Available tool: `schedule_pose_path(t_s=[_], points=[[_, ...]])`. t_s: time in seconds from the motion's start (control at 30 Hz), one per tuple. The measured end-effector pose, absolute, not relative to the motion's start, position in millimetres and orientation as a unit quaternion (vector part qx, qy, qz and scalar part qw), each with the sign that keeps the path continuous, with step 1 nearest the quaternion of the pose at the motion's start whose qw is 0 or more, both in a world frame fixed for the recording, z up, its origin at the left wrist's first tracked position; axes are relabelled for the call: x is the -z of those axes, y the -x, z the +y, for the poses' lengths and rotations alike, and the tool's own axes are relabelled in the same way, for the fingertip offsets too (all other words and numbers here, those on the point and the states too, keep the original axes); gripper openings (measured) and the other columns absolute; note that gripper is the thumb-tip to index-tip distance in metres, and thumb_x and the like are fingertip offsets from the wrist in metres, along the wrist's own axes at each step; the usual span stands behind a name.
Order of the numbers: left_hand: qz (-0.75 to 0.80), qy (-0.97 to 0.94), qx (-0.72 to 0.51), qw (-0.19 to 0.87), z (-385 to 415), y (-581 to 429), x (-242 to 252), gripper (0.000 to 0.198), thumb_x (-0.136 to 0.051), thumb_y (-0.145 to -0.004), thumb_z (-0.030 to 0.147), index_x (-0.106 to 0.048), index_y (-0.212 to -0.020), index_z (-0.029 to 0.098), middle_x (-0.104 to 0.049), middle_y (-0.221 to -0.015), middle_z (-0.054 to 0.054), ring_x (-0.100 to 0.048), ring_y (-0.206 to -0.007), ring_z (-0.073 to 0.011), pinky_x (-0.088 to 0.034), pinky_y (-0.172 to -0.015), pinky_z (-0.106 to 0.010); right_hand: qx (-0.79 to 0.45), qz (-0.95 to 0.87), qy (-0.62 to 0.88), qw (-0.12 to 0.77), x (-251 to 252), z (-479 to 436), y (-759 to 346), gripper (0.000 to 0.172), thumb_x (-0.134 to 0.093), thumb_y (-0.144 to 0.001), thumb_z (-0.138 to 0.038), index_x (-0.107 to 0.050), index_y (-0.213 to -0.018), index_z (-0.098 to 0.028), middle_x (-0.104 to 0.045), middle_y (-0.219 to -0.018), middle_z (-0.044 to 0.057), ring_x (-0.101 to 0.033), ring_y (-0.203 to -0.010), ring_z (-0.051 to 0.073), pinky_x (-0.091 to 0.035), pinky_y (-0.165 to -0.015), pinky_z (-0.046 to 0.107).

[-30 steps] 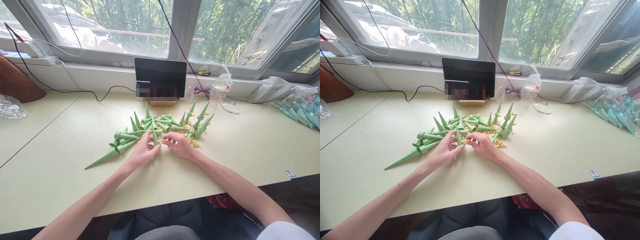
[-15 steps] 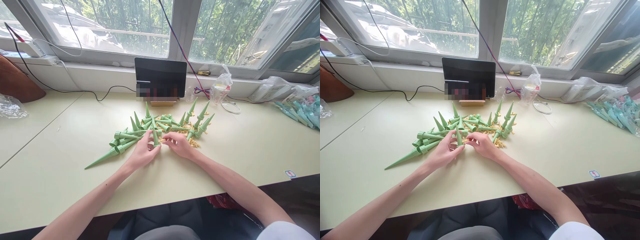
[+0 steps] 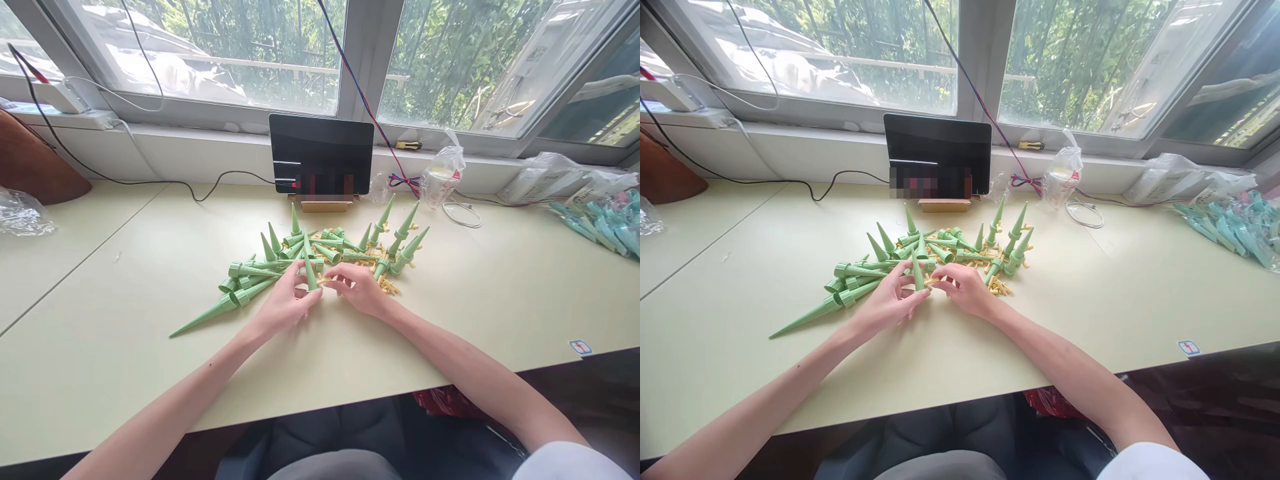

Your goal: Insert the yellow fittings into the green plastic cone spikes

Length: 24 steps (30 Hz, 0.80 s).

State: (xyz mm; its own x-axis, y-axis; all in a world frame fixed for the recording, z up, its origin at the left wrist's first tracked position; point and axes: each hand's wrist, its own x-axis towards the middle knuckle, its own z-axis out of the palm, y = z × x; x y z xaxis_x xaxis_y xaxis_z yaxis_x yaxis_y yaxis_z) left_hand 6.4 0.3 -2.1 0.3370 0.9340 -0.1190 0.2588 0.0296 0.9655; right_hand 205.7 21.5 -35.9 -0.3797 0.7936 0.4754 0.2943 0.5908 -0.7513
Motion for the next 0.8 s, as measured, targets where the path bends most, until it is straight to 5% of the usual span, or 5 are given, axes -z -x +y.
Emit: schedule_pose_path(t_s=[0.37,0.8], points=[[0.476,-0.717,-0.315,0.4,-4.0,-8.0,3.2,0.049,-0.058,-0.088,0.031,-0.041,-0.133,0.024,-0.065,-0.103,-0.004,-0.049,-0.05,-0.008,-0.042,-0.047,-0.022,-0.262,-0.792,0.359,0.42,34.6,22.2,-204.7,0.016,-0.061,-0.094,-0.031,-0.066,-0.089,-0.017,-0.069,-0.079,0.003,-0.059,-0.063,0.012,-0.047,-0.059,0.025],[0.473,-0.742,-0.305,0.364,-5.7,-8.6,3.7,0.047,-0.055,-0.087,0.029,-0.041,-0.132,0.022,-0.058,-0.072,0.003,-0.045,-0.047,-0.0097,-0.039,-0.049,-0.022,-0.258,-0.803,0.38,0.38,37.2,23.2,-206.4,0.035,-0.048,-0.1,-0.039,-0.058,-0.073,-0.017,-0.054,-0.062,-0.001,-0.046,-0.057,0.012,-0.039,-0.057,0.024]])
